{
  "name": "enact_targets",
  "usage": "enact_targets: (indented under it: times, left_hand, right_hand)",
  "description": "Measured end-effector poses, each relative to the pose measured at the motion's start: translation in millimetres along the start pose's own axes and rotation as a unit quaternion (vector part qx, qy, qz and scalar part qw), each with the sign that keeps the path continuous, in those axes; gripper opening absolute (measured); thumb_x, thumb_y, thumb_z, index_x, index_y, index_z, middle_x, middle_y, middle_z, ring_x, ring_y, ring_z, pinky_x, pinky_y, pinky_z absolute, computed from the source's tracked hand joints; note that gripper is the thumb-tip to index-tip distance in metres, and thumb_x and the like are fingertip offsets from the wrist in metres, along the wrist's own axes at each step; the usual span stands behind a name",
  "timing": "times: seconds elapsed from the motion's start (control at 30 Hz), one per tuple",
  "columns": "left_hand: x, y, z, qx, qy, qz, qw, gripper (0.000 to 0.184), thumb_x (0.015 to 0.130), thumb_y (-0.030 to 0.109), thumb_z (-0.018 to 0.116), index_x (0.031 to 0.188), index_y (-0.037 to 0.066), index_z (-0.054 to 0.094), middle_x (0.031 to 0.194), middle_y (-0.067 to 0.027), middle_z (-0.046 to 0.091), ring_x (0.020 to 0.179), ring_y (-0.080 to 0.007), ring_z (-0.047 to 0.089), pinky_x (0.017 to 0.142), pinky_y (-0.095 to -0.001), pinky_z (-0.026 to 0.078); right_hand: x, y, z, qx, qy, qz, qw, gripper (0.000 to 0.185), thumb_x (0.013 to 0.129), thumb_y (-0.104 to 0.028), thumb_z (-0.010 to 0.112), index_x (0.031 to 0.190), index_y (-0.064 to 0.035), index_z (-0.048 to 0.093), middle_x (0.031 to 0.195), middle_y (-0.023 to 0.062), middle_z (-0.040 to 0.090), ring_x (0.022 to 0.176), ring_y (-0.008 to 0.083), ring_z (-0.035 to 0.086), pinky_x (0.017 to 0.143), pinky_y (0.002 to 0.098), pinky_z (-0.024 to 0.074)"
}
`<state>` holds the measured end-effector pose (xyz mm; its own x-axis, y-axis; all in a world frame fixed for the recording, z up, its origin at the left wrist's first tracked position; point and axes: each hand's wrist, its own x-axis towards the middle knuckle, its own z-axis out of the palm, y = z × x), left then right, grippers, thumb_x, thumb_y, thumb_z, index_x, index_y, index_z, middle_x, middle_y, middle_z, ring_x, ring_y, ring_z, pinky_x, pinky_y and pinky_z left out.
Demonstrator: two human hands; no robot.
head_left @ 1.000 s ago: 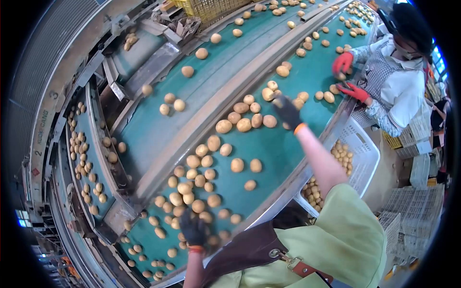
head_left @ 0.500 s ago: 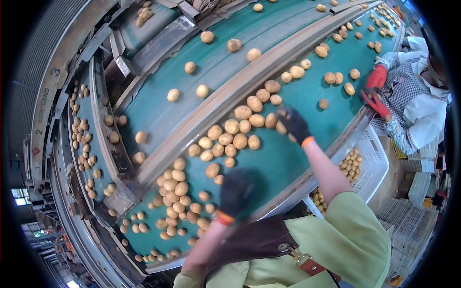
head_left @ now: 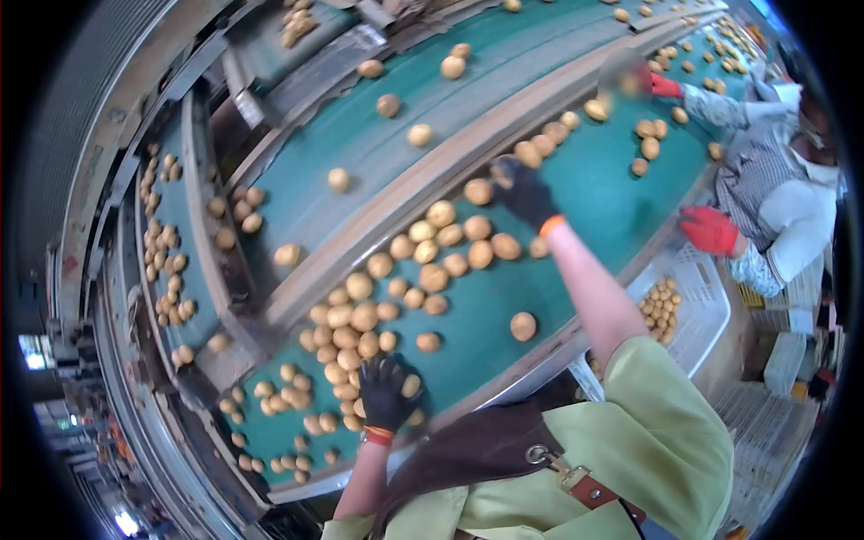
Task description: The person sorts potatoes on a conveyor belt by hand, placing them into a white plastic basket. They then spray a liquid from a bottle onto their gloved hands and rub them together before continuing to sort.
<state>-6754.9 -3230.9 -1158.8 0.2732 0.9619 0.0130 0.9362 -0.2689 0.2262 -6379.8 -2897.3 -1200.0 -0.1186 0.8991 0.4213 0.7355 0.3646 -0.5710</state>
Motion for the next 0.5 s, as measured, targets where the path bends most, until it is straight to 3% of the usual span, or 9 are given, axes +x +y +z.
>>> enact_targets:
  times: [0.03,0.1,0.13,0.2,0.27,0.33,0.4,0.47,0.5]
  left_hand:
    - [-13,-7,-8,0.004,-0.004,-0.021,1.000,0.052,0.077,0.040,0.081,0.120,0.012,0.069,0.140,-0.0122,0.057,0.138,-0.0426,0.045,0.116,-0.0617,0.030]
    - [-38,-29,0,0.028,0.046,-0.093,0.994,0.053,0.077,0.039,0.081,0.120,0.012,0.070,0.141,-0.0163,0.057,0.137,-0.0424,0.046,0.116,-0.0626,0.030]
    - [-50,-37,3,0.028,0.053,-0.105,0.993,0.053,0.077,0.039,0.081,0.120,0.012,0.070,0.141,-0.0163,0.057,0.137,-0.0424,0.046,0.116,-0.0626,0.030]
    - [-76,-51,15,-0.059,0.128,-0.195,0.971,0.054,0.077,0.037,0.082,0.122,0.010,0.069,0.142,-0.0198,0.056,0.137,-0.0417,0.048,0.116,-0.0604,0.032]
    - [-82,-45,16,-0.058,0.146,-0.225,0.962,0.054,0.077,0.033,0.083,0.123,0.009,0.068,0.141,-0.0216,0.056,0.134,-0.0416,0.051,0.115,-0.0570,0.035]
    - [-88,-56,25,-0.088,0.225,-0.220,0.945,0.052,0.078,0.028,0.084,0.123,0.008,0.067,0.139,-0.0205,0.059,0.132,-0.0415,0.052,0.114,-0.0549,0.037]
    - [-75,-35,7,-0.108,0.222,-0.221,0.944,0.052,0.079,0.026,0.083,0.124,0.007,0.066,0.138,-0.0197,0.060,0.131,-0.0419,0.054,0.115,-0.0556,0.036]
    - [-56,-13,1,-0.109,0.220,-0.122,0.962,0.048,0.082,0.020,0.081,0.125,0.005,0.064,0.136,-0.0191,0.061,0.134,-0.0412,0.051,0.116,-0.0529,0.036]
    - [-43,1,8,-0.068,0.202,-0.086,0.973,0.050,0.084,0.022,0.080,0.128,0.007,0.063,0.139,-0.0175,0.059,0.136,-0.0406,0.050,0.116,-0.0543,0.035]
  right_hand:
    - [20,2,-5,-0.032,-0.062,0.043,0.997,0.053,0.092,-0.037,0.067,0.138,-0.0118,0.058,0.140,0.0191,0.057,0.133,0.0380,0.051,0.111,0.0473,0.0430]
    - [27,28,17,-0.188,0.006,-0.029,0.982,0.047,0.087,-0.032,0.069,0.129,-0.0117,0.064,0.137,0.0184,0.059,0.134,0.0373,0.050,0.113,0.0478,0.0409]
    - [30,35,28,-0.221,0.060,0.019,0.973,0.046,0.086,-0.034,0.070,0.127,-0.0125,0.065,0.134,0.0172,0.060,0.129,0.0363,0.053,0.110,0.0477,0.0427]
    - [34,3,-2,-0.192,-0.031,0.117,0.974,0.040,0.090,-0.030,0.067,0.127,-0.0146,0.066,0.133,0.0157,0.061,0.125,0.0366,0.055,0.106,0.0480,0.0442]
    - [30,100,27,-0.183,-0.105,-0.017,0.977,0.046,0.094,-0.048,0.059,0.124,-0.0131,0.065,0.133,0.0170,0.061,0.122,0.0394,0.056,0.104,0.0495,0.0447]
    - [18,84,21,-0.164,-0.168,-0.054,0.971,0.061,0.096,-0.057,0.055,0.137,-0.0125,0.057,0.139,0.0206,0.057,0.125,0.0423,0.054,0.107,0.0496,0.0435]
    - [-25,90,51,-0.109,-0.073,0.083,0.988,0.068,0.096,-0.062,0.053,0.143,-0.0130,0.051,0.139,0.0219,0.057,0.126,0.0435,0.053,0.109,0.0507,0.0419]
    - [-65,-27,12,-0.047,-0.042,0.238,0.969,0.074,0.094,-0.064,0.054,0.147,-0.0140,0.046,0.140,0.0228,0.056,0.128,0.0421,0.053,0.109,0.0505,0.0418]
    - [-89,-9,21,-0.014,-0.047,0.219,0.975,0.071,0.093,-0.061,0.058,0.145,-0.0141,0.049,0.141,0.0236,0.055,0.132,0.0406,0.051,0.110,0.0494,0.0417]
